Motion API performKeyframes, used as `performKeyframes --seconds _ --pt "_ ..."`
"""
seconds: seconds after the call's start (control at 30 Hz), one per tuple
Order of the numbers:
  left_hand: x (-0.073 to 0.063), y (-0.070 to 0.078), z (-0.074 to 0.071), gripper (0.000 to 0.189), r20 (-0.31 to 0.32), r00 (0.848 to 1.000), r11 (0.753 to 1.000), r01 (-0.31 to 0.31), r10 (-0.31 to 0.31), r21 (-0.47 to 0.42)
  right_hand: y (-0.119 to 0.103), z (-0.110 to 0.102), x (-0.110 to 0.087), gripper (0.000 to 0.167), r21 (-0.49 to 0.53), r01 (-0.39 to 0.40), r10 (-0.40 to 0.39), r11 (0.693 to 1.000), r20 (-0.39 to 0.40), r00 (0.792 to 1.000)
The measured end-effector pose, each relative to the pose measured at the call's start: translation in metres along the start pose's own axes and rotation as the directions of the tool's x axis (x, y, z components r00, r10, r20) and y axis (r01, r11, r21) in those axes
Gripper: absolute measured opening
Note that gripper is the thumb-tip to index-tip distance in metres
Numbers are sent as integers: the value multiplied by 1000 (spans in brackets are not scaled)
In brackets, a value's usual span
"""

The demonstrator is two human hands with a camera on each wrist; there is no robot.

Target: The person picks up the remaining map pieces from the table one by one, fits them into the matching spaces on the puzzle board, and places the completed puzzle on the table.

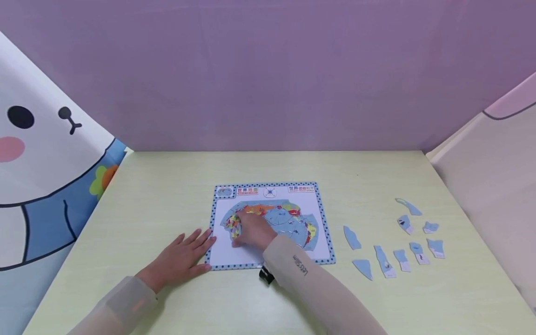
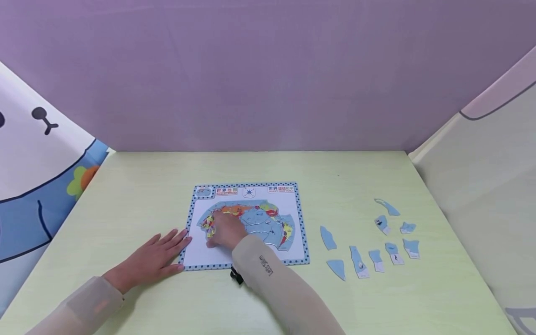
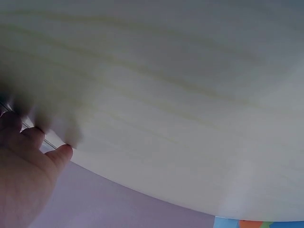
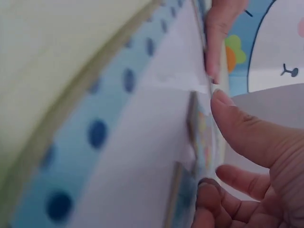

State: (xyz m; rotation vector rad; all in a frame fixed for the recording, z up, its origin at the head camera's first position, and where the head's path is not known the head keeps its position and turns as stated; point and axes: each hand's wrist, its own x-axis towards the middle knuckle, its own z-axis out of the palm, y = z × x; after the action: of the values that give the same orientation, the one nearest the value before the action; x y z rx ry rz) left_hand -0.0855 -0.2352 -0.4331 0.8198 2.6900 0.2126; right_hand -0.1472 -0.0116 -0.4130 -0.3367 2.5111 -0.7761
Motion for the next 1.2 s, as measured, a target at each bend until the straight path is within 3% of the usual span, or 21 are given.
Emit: performKeyframes --seconds 0.17,0.43,0.7,1.03,1.2 --pt "0 1 1 73 -14 1000 1000 -6 6 12 5 -11 -6 65 -31 71 -72 997 -6 997" --pt "-1 1 2 73 -16 1000 1000 -6 6 -1 19 -24 -14 46 61 149 -148 987 -13 989" --pt "-1 2 -1 75 1 1000 1000 5 -5 -12 44 -37 -28 44 122 258 -259 958 -14 966" --pt "2 3 -2 75 12 1000 1000 -5 5 -14 72 -58 -45 40 65 218 -215 974 -50 975" --pt "2 1 -4 77 31 999 1000 9 -9 13 86 -64 -52 39 113 152 -146 982 -61 987"
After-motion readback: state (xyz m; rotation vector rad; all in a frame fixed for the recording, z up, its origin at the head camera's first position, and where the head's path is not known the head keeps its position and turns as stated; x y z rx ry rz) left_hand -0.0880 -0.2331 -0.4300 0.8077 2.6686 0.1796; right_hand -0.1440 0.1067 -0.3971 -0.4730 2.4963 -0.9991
